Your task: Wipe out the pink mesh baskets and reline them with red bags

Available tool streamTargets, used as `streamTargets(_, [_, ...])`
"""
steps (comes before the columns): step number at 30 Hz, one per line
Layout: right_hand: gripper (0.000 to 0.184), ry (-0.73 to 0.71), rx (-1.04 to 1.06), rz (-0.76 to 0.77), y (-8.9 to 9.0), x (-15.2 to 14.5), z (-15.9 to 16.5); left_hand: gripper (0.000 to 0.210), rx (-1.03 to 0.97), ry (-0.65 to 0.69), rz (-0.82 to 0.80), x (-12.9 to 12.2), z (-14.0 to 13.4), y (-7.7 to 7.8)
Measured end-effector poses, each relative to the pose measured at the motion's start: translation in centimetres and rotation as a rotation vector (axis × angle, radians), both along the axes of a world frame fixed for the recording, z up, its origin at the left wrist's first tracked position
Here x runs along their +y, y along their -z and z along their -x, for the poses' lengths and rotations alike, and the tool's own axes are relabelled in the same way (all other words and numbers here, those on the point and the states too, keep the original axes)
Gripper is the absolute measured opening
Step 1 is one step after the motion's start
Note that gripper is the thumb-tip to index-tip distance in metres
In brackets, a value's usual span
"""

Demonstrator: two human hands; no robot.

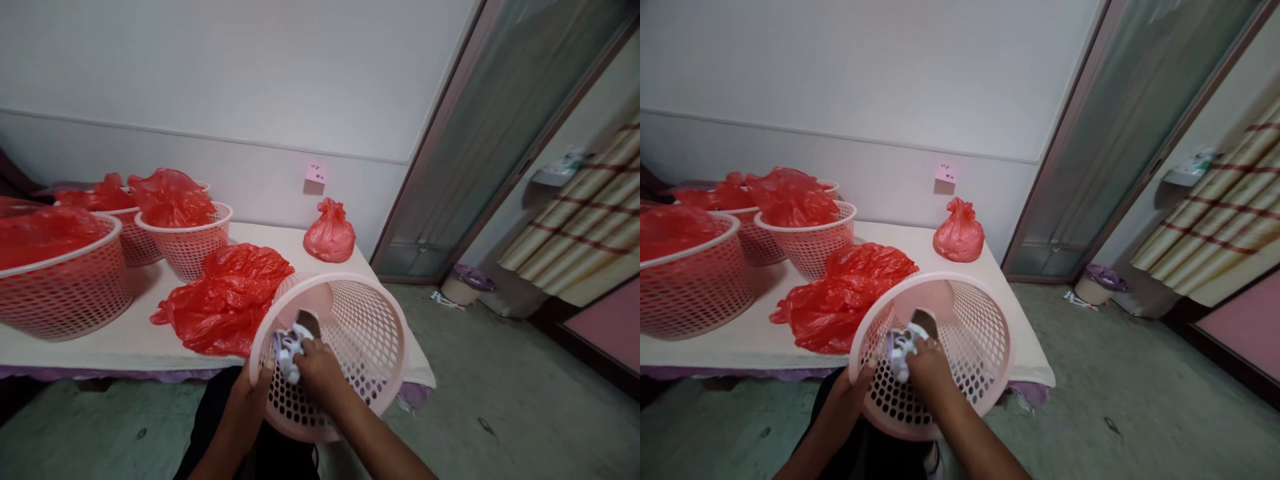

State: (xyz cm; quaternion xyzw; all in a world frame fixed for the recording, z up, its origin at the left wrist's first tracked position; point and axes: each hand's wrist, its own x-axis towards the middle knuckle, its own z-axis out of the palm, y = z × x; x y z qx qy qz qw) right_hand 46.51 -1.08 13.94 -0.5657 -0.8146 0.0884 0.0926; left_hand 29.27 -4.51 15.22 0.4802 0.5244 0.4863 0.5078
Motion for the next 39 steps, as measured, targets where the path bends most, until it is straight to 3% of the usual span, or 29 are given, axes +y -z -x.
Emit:
streamTargets(5, [0.025,0.036,0.002,0.036,-0.8,-0.1,-1.7,0.059,0.032,0.038,-0.054,-0.1,-0.3,-0.3])
streamTargets(9, [0.036,-0.161,0.222,0.055,-3.7,-3.4,-0.1,0.06,0.048,0.034,0.002,0.4,0.0,-0.7])
streamTargets(11, [0.026,-0.167,0.265,0.054,-4.6,-5.6,0.8,0.057,0.057,0.053,0.024,0.8,0.4,-0.9])
streamTargets(15, [0.033,-0.124,0.132,-0.02,-3.5,-8.1,1.7,0.047,0.078,0.045,0.001,1.5,0.8,-1.2])
streamTargets(17, [0.044,-0.115,0.108,-0.064,-2.0,-8.2,1.7,0.044,0.091,0.037,-0.018,2.0,0.7,-1.5])
streamTargets(21, [0.04,-0.033,0.139,-0.126,0.0,-7.5,1.6,0.044,0.094,0.034,-0.041,2.7,0.2,-2.7])
streamTargets(26, [0.054,0.024,0.428,-0.182,-1.8,-6.6,2.4,0.047,0.037,0.033,-0.055,1.8,-0.6,-3.9])
streamTargets(29, [0.06,0.062,0.602,-0.207,-3.4,-6.1,3.2,0.039,0.019,0.061,-0.057,0.5,-1.0,-3.4])
streamTargets(32, [0.061,-0.022,0.688,-0.185,-3.8,-5.9,3.4,0.04,0.03,0.046,-0.069,0.0,-0.8,-2.8])
streamTargets(35, [0.049,-0.081,0.551,-0.131,-2.7,-5.5,2.6,0.039,0.052,0.024,-0.088,0.5,-0.3,-2.9])
streamTargets(39, [0.026,0.073,-0.025,-0.044,-0.8,-3.3,0.1,0.037,0.075,0.041,-0.115,0.9,-0.1,-3.4])
